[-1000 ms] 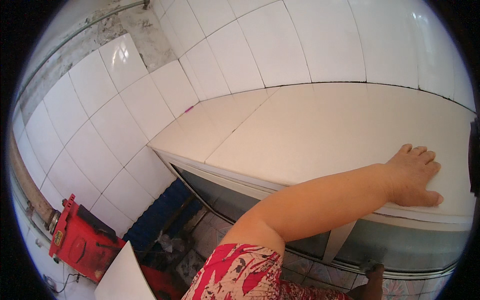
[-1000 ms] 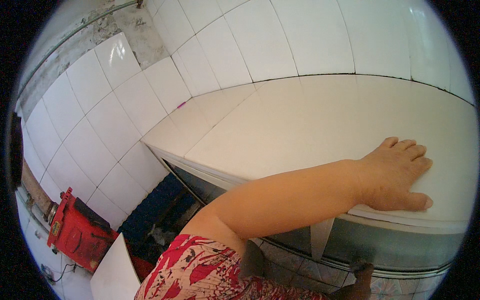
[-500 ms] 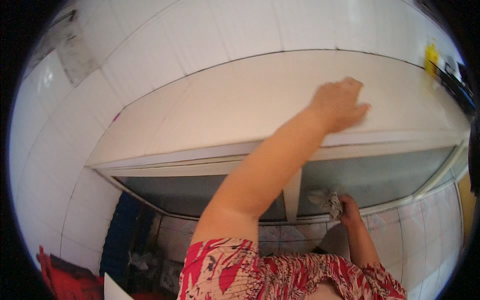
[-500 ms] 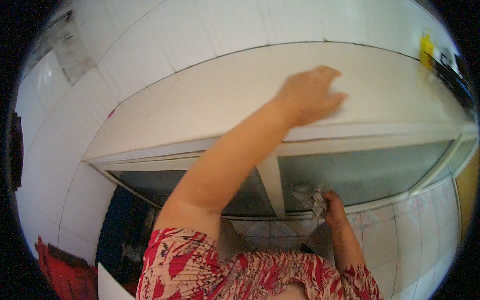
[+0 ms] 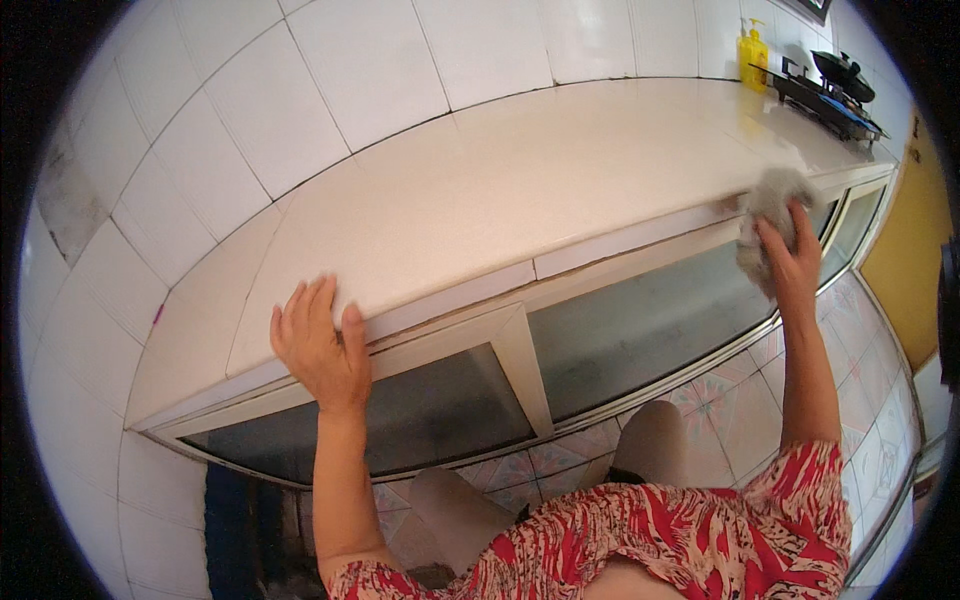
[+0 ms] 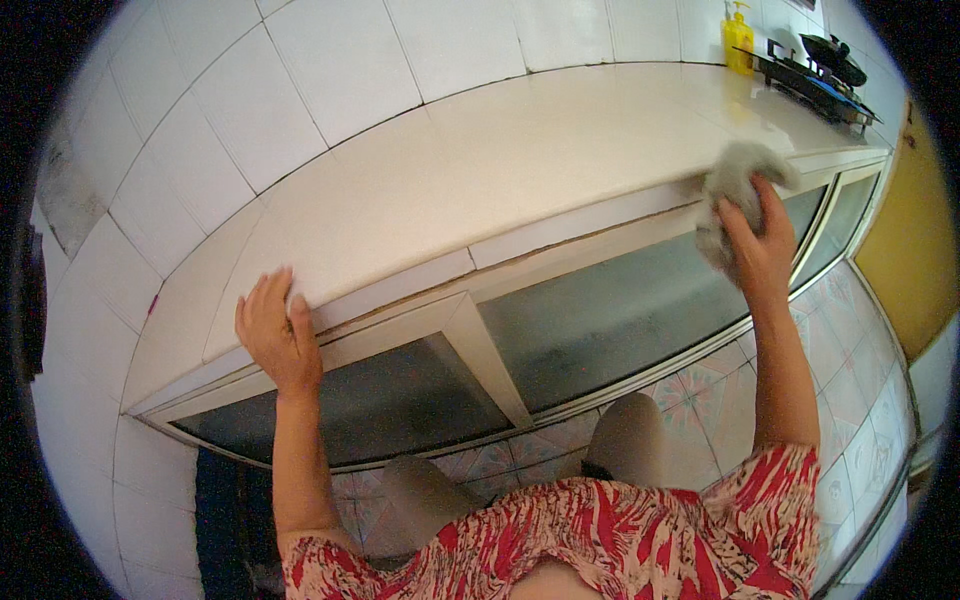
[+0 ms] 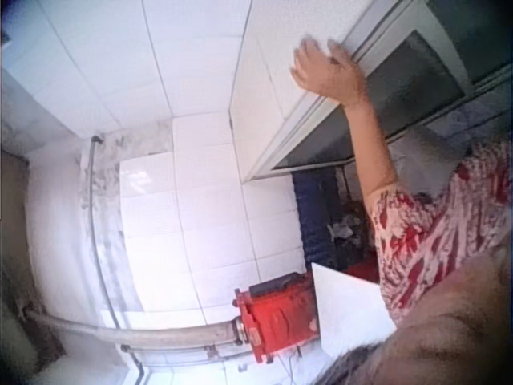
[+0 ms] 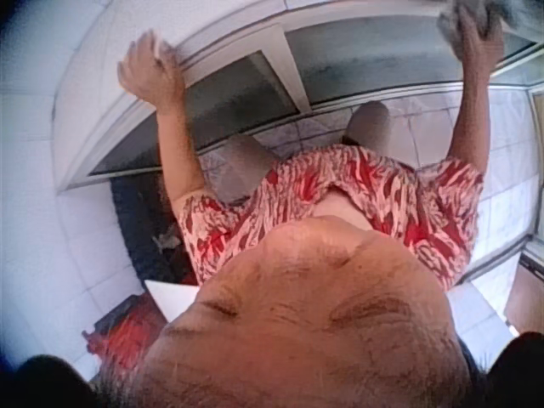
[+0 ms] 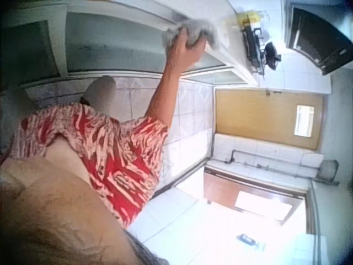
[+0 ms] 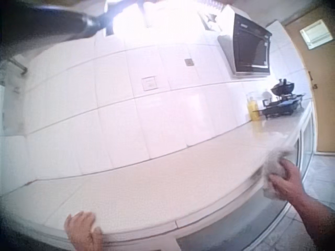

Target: The person wipes down a white kitchen counter and a glass cabinet door using a cloth.

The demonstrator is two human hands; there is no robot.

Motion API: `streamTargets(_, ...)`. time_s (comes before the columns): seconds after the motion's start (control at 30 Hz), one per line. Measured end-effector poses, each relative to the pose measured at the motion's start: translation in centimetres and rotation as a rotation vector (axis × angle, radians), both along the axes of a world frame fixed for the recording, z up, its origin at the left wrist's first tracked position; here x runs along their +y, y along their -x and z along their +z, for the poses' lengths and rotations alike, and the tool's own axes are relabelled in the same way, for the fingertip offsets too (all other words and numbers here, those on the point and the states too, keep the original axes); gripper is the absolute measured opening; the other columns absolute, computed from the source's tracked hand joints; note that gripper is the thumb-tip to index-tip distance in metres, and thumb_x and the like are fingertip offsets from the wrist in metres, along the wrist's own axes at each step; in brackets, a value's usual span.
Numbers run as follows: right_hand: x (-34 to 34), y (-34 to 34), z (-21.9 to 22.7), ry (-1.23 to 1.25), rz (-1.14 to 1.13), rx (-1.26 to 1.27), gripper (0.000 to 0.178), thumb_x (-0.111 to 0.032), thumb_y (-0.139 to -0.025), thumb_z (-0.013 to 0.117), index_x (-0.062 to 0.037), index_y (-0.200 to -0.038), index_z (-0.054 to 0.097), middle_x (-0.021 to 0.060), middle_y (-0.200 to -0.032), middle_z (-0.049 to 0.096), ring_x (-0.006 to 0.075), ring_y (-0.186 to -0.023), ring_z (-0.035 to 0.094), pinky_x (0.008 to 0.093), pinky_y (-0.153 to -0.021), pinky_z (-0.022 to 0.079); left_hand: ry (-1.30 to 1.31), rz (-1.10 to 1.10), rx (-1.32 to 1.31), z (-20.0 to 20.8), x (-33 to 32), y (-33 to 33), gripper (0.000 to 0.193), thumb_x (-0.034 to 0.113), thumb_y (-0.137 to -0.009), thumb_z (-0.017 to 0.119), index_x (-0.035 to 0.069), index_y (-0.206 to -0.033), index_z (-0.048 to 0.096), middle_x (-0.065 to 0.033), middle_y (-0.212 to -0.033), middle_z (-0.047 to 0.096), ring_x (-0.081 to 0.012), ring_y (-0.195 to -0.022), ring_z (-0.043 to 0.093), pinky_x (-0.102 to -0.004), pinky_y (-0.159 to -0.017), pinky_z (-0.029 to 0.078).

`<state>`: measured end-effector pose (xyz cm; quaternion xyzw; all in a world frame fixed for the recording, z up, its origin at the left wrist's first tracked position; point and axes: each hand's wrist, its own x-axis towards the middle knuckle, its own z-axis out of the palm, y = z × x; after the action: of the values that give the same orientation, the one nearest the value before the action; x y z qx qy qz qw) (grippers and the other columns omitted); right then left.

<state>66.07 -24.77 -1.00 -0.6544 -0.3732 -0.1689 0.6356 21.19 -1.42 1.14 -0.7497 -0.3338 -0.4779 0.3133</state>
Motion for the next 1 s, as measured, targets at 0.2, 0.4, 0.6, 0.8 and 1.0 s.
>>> streamTargets(0.2, 7.5, 0.5, 3.8, 0.093, -0.272, -0.570, 0.028, -0.015, -0.072, 0.061, -0.0121, -0.098, 0.069, 0.0147, -0.090, 0.058, 0.0320, -0.086, 0.058, 0.0427, -0.075, 0.046, -0.036, -0.059, -0.178, -1.0, -0.1, -2.2, 0.036, 0.035, -0.100, 0.043, 0.009, -0.107, 0.067, -0.0077, -0.109, 0.068, -0.0244, -0.102, 0.058, -0.0390, -0.095, 0.033)
streamTargets(0.4, 11.5, 10.6, 6.8, 0.211, 0.193, -0.531, 0.023, -0.011, -0.070, 0.061, -0.0101, -0.091, 0.069, 0.0133, -0.093, 0.061, 0.0316, -0.085, 0.061, 0.0419, -0.074, 0.050, -0.120, -0.050, -0.173, -1.0, 0.3, -2.2, 0.040, 0.038, -0.101, 0.041, 0.009, -0.104, 0.067, -0.0068, -0.106, 0.068, -0.0244, -0.100, 0.059, -0.0389, -0.094, 0.034)
streamTargets(0.6, 16.6, 22.7, 7.3, 0.293, 0.449, -0.763, 0.018, -0.011, -0.072, 0.063, -0.0058, -0.089, 0.069, 0.0150, -0.096, 0.059, 0.0321, -0.085, 0.061, 0.0457, -0.076, 0.048, -0.016, -0.085, -0.088, -1.2, -0.1, -1.5, 0.031, 0.029, -0.099, 0.048, 0.008, -0.114, 0.065, -0.0071, -0.115, 0.066, -0.0253, -0.105, 0.057, -0.0388, -0.095, 0.035)
streamTargets(0.8, 15.3, 19.5, 6.5, 0.227, 0.546, -0.905, 0.019, -0.019, -0.075, 0.068, -0.0116, -0.092, 0.069, 0.0090, -0.102, 0.061, 0.0303, -0.090, 0.062, 0.0438, -0.080, 0.048, 0.091, -0.126, -0.053, -0.7, -0.8, -1.0, 0.030, 0.025, -0.100, 0.049, 0.006, -0.118, 0.064, -0.0085, -0.117, 0.065, -0.0261, -0.108, 0.056, -0.0385, -0.097, 0.035)
streamTargets(1.0, 10.6, 8.2, 6.4, 0.307, 0.419, -0.765, 0.024, -0.012, -0.073, 0.067, -0.0109, -0.097, 0.069, 0.0103, -0.113, 0.065, 0.0300, -0.097, 0.064, 0.0410, -0.085, 0.051, 0.049, -0.061, -0.081, -1.3, -0.7, -0.3, 0.032, 0.027, -0.101, 0.046, 0.006, -0.117, 0.065, -0.0108, -0.115, 0.066, -0.0271, -0.107, 0.057, -0.0406, -0.096, 0.036)
